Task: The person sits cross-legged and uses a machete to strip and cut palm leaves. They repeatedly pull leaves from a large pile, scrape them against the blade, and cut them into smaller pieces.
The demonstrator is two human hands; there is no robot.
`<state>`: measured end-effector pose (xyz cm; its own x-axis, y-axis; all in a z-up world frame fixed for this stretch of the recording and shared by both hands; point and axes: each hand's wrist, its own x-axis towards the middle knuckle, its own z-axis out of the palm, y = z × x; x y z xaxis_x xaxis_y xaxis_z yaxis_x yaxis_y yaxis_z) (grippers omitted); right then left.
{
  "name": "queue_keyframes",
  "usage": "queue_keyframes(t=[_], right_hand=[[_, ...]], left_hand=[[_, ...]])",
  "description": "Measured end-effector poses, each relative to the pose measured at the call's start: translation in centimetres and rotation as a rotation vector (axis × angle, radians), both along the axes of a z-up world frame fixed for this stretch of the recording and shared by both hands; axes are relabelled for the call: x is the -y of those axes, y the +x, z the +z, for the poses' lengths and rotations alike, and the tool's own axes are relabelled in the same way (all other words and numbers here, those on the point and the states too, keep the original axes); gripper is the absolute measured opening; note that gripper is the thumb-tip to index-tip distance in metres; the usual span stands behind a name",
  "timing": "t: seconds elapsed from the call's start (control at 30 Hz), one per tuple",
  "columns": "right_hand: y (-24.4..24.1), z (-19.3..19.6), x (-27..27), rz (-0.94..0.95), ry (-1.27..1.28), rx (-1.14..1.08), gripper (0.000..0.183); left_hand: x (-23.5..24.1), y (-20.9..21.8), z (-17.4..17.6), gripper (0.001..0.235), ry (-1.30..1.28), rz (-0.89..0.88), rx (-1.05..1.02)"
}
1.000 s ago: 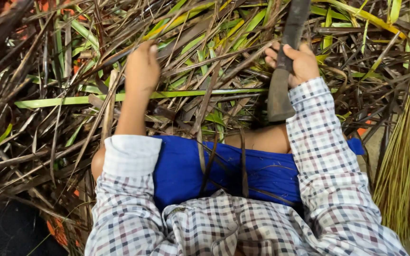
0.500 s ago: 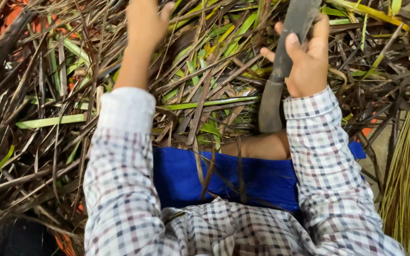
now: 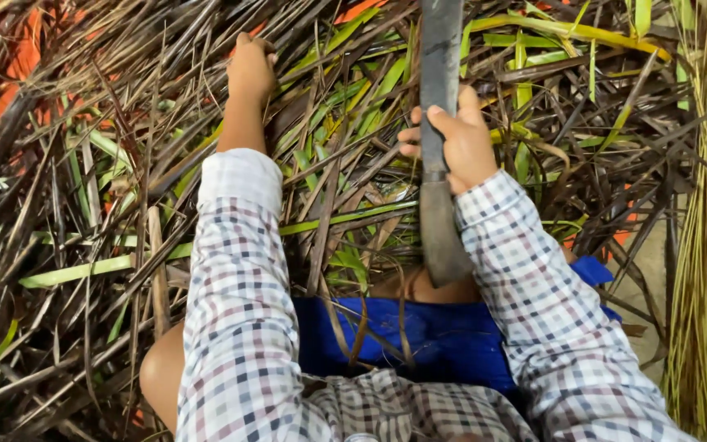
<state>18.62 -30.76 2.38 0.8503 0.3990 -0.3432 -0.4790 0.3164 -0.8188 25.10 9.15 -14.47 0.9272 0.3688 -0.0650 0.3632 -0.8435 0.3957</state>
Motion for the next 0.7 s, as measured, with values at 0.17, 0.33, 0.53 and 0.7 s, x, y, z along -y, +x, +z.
queue_keyframes(t=[0.17,0.33,0.53,0.7], right_hand=[[-0.6,0.9,-1.2,-0.068,0.096,-0.352,0.065],[-0.7,0.5,-1.5,-0.128,0.150,-0.471,0.057],[-0.3,-3.1,-0.3,-0.137,0.314,-0.279,0.026],[-3.9,-0.2,1.2,-0.041,0.415,-0.106,0.022]], left_hand=[[1.2,-0.1,5.3,0.017,0.052,-0.016,0.294],[7.1,-1.5,13.7,0.043,-0.100,-0.046,0.008],[12.2,-9.7,15.2,0.028,-0.300,-0.070,-0.097],[15.7,-19.2,18.8,0.041,-0.445,0.005,-0.019]])
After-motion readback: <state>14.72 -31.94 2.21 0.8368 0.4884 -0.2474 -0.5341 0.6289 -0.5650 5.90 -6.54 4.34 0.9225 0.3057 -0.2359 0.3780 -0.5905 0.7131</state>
